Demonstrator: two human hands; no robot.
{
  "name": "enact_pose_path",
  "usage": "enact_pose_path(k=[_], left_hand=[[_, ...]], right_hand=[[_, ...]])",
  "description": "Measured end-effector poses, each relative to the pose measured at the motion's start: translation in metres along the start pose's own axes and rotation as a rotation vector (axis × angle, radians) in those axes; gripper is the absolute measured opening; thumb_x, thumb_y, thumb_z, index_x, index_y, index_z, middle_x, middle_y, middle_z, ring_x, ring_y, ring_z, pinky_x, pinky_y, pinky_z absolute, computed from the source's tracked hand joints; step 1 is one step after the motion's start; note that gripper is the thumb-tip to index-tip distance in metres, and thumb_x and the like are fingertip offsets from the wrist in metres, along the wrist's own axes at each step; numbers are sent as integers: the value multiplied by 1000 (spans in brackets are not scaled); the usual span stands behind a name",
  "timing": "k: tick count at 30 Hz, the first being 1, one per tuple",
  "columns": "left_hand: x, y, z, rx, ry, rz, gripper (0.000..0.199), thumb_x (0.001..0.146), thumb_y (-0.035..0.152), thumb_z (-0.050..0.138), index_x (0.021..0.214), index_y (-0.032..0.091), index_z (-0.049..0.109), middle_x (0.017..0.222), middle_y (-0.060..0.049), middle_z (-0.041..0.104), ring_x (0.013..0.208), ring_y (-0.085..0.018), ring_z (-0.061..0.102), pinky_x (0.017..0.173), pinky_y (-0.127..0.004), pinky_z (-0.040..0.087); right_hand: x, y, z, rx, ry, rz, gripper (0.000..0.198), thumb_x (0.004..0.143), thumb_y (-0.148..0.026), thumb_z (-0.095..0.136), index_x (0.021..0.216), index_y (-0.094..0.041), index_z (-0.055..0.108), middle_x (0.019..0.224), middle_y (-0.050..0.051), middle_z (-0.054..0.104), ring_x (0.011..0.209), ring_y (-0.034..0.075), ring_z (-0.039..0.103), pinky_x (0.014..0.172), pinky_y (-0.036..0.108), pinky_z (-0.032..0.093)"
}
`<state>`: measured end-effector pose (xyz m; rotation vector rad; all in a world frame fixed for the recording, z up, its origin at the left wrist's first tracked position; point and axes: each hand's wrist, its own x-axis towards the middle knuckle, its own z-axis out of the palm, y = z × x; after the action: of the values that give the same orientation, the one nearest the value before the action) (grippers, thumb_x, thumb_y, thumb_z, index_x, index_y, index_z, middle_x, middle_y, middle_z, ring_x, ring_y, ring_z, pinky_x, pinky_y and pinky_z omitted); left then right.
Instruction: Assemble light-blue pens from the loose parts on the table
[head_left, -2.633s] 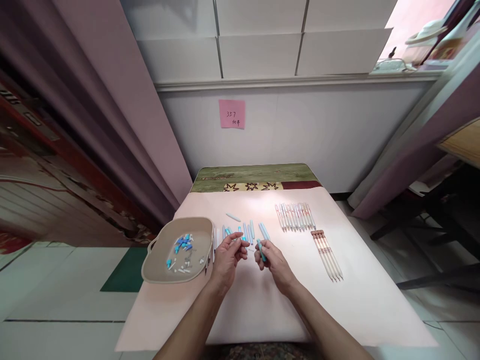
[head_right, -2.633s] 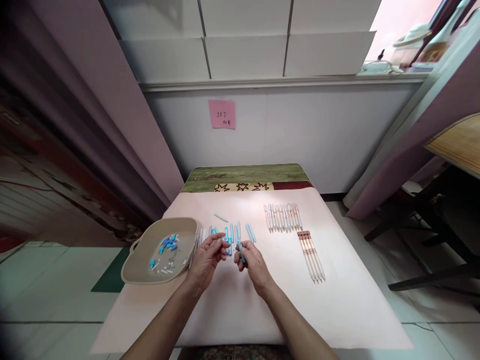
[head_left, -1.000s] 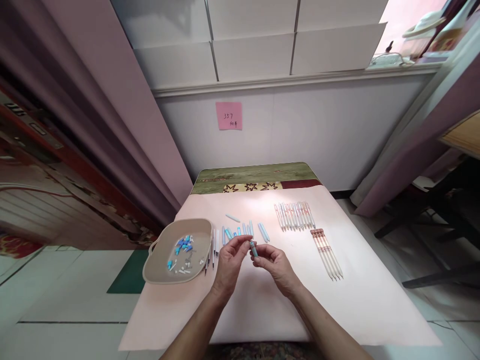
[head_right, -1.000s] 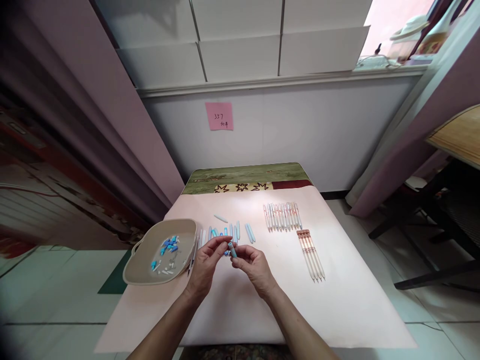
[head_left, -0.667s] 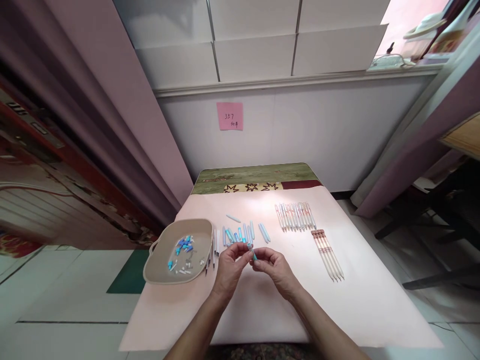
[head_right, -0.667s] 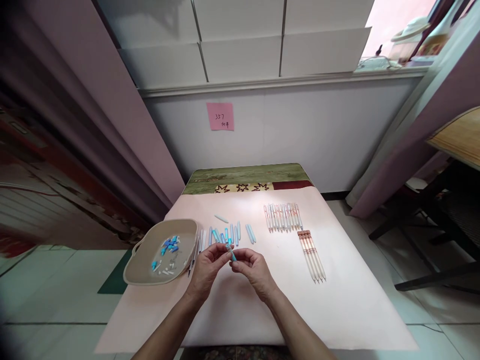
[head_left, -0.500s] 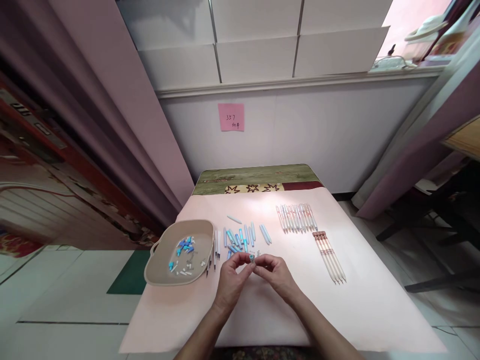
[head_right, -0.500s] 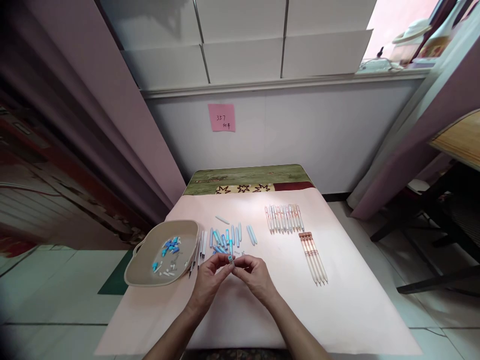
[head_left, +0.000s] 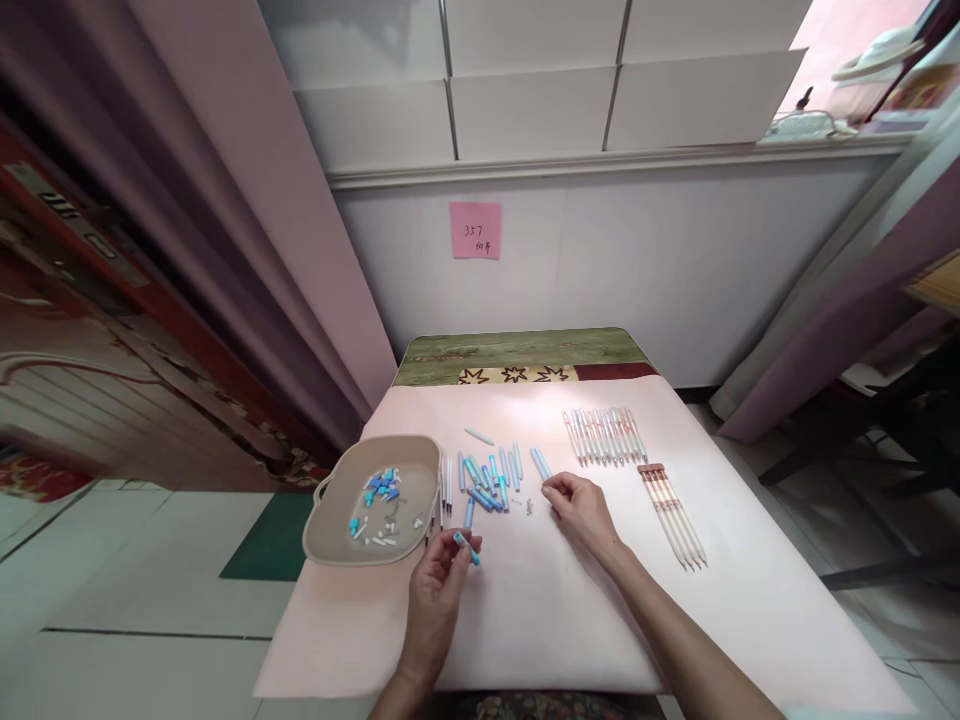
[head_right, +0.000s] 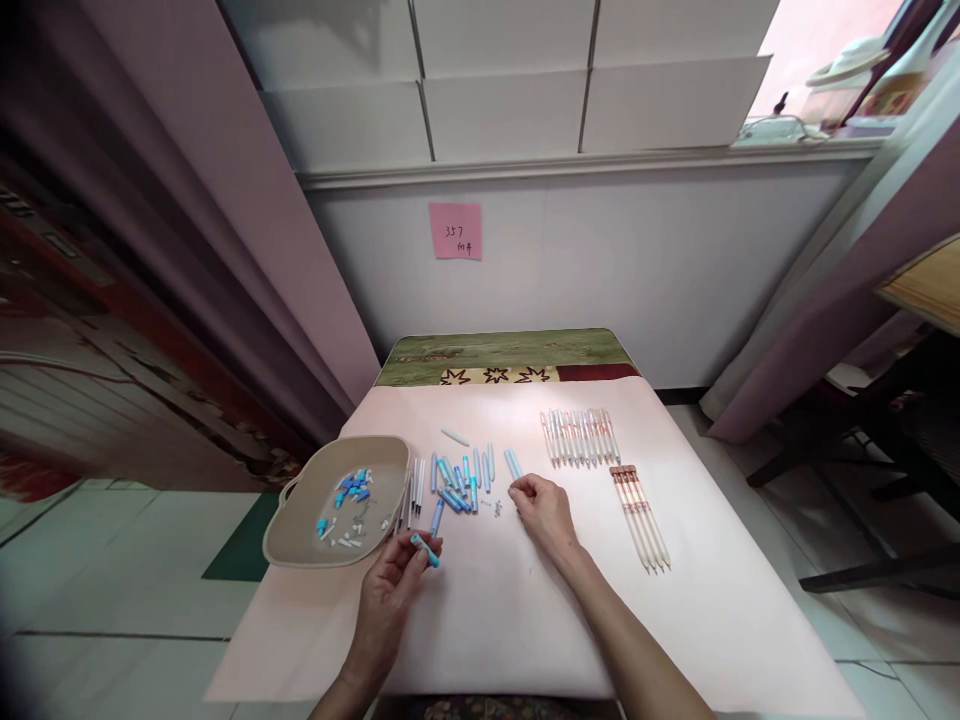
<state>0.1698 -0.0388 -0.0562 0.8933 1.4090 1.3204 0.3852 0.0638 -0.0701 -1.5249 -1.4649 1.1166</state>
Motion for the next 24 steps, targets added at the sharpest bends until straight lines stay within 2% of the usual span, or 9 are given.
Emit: enact_pose_path(k=[2, 5, 7, 11, 14, 18, 24], left_hand=[[-6, 0, -1, 35, -15, 33, 26, 80, 40, 64, 94, 18, 61, 90, -7, 68, 88, -20, 62, 85, -33, 47], [-15, 1, -2, 46, -41, 86, 20, 86, 39, 56, 89, 19, 61, 86, -5, 65, 85, -19, 60, 84, -32, 46], [-20, 1, -4, 22, -42, 107, 22, 86, 40, 54, 87, 19, 61, 85, -6, 64, 85, -20, 59, 82, -33, 46], [-24, 1, -10, -35, 39, 110, 27, 83, 44, 55, 83, 18, 61, 81, -7, 62, 80, -21, 59, 76, -32, 47], [-24, 1, -15, -47, 86, 94, 28, 81, 47, 55, 80, 19, 59, 76, -5, 59, 75, -20, 57, 72, -32, 47], [-24, 3, -19, -27, 111, 83, 28, 79, 48, 54, 78, 21, 58, 71, -3, 56, 69, -19, 54, 68, -31, 47], [-23, 5, -20, 8, 79, 84, 27, 78, 49, 53, 77, 21, 56, 69, -2, 54, 67, -18, 52, 66, -30, 45]], right_hand=[[2, -10, 13, -65, -45, -83, 16, 79, -30, 60, 74, -19, 70, 67, 2, 69, 58, 16, 62, 58, 26, 46], [1, -27, 44, -260, -155, -228, 14, 81, -25, 59, 79, -22, 73, 77, 2, 72, 71, 17, 65, 66, 25, 46], [1, -38, 69, -406, -208, -251, 14, 82, -24, 59, 82, -23, 73, 80, 2, 73, 76, 17, 66, 70, 25, 46], [5, -53, 109, -539, -231, -207, 17, 83, -28, 59, 89, -21, 73, 86, 7, 74, 84, 22, 67, 74, 29, 46], [13, -62, 129, -631, -227, -158, 24, 85, -29, 56, 99, -15, 70, 94, 15, 73, 91, 26, 67, 77, 33, 47], [21, -74, 146, -708, -239, -98, 29, 82, -28, 59, 101, -8, 69, 96, 23, 71, 93, 32, 68, 76, 37, 50], [27, -84, 157, -717, -259, -21, 27, 82, -13, 56, 104, -6, 69, 104, 26, 69, 100, 35, 66, 80, 40, 51]])
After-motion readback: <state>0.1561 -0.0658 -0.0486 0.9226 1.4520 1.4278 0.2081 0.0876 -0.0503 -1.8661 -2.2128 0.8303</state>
